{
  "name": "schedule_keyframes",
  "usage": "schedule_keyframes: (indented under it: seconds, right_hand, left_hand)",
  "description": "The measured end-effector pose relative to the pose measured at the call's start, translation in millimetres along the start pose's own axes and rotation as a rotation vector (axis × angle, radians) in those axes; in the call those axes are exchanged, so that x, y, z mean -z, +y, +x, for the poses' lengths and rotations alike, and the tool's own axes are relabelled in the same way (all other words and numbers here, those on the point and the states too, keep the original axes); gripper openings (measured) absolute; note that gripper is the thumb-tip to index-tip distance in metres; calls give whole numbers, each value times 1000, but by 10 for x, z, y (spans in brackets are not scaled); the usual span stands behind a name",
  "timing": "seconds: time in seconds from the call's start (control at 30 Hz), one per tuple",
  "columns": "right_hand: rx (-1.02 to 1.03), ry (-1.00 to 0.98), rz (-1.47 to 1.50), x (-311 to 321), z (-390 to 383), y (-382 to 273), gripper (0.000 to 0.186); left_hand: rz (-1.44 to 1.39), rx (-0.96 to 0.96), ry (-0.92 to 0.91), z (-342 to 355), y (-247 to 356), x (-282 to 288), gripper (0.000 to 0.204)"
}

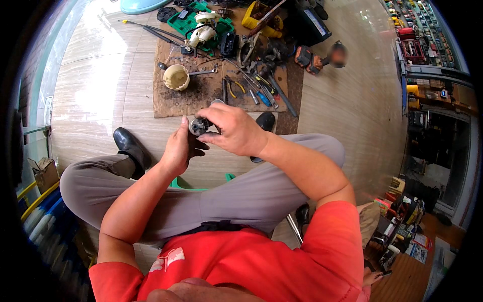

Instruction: The person handles a white plastic housing and a metal motor assembly by hand, fitting the components together and turning them over.

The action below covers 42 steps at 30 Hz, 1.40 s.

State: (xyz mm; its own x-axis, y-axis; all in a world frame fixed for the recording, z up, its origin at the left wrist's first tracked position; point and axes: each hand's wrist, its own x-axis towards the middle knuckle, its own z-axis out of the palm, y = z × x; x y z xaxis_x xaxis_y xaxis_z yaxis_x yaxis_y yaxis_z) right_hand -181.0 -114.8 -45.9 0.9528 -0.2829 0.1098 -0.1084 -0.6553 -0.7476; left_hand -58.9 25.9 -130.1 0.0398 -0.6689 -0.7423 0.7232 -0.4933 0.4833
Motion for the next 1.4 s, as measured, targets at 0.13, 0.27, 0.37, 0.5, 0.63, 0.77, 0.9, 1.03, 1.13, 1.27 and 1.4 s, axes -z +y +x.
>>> schedule_keyframes:
  seconds: [0.13,0.27,0.37,0.5,0.63,0.77,0.9,1.03,1.13,1.27,1.4]
  right_hand:
    - [-41,-38,-3,25,9,-38,45]
    - [-30,-28,3,26,14,-39,44]
    - [-26,-16,11,16,13,-30,43]
    - [-22,-10,6,3,1,-15,47]
    - [-26,-11,24,-2,1,-19,42]
    - [-12,-11,17,-6,-8,-7,45]
    - [30,-26,15,10,-4,-28,49]
    - [47,-20,36,0,-7,-40,48]
    - [55,-23,44,11,-1,-57,48]
    - [53,-22,44,12,-13,-60,48]
    - [44,-32,51,15,-15,-68,49]
  left_hand:
    - [22,6,6,-7,1,-6,64]
    - [39,23,3,-11,7,-20,67]
    - [58,35,-9,-14,1,-14,68]
    - [73,30,-27,-8,-26,12,69]
    - [72,28,-26,3,-44,19,69]
    - [44,34,22,-45,6,-53,66]
    - [-1,35,-34,-25,-25,1,63]
    - [-60,31,-52,-13,-35,6,59]
    - [-79,33,-55,-9,-39,12,57]
    - [-94,21,-60,-14,-36,-1,56]
    - [-95,20,-59,-18,-32,-6,55]
